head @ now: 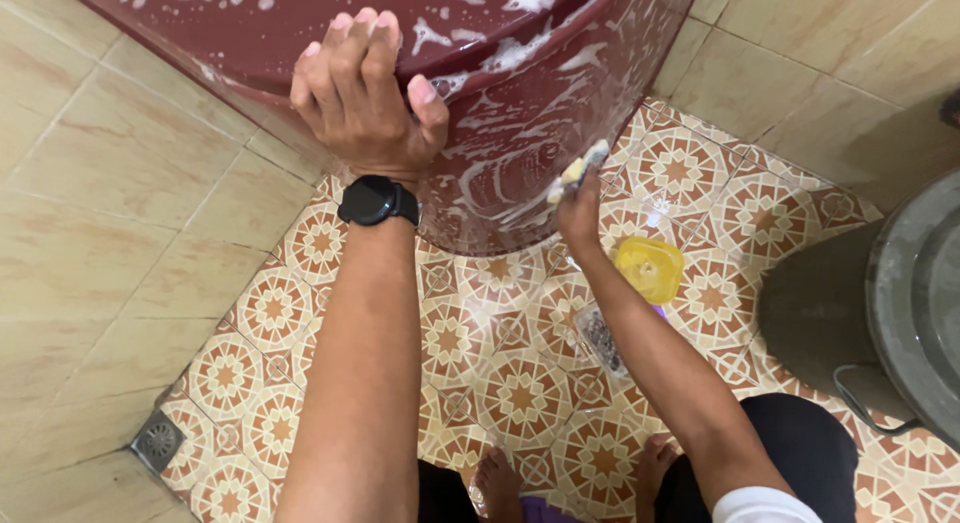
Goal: The person cleans the exterior of a large maroon plastic container using a yellow scoop, a purple brush, and a sponge. They scrub the container's surface with soap and water, creating foam, and repeatedly rinse the tools in a nearby bucket.
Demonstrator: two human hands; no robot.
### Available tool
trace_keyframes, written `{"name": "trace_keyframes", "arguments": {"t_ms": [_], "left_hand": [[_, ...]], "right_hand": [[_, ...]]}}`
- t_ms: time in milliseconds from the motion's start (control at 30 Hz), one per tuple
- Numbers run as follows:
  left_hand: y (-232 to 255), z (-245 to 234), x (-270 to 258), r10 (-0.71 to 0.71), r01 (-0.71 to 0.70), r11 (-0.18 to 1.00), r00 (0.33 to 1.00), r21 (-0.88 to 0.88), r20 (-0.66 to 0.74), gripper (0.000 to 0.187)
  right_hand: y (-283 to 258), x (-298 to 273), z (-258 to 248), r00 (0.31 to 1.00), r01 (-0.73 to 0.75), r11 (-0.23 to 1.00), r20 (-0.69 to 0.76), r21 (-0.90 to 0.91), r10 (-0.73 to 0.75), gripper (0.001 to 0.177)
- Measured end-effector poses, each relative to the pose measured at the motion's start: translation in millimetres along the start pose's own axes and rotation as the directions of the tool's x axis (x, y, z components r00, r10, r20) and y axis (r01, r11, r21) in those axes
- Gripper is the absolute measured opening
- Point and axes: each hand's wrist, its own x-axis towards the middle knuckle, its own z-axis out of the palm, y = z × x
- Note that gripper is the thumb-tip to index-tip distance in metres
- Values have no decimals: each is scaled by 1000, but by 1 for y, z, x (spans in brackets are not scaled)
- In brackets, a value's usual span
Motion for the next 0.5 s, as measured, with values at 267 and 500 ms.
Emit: {"name": "trace_keyframes", "arguments": {"t_ms": [267,500], "left_hand": [[-1,-3,1,3,-3,1000,1000,-15,13,43],[-1,-4,2,11,-11,1000,1000,-2,18,43]], "right_hand": [[-164,12,-51,965,237,971,-114,8,-235,50],[-112,46,-58,997,1,995,81,101,-10,60]]}}
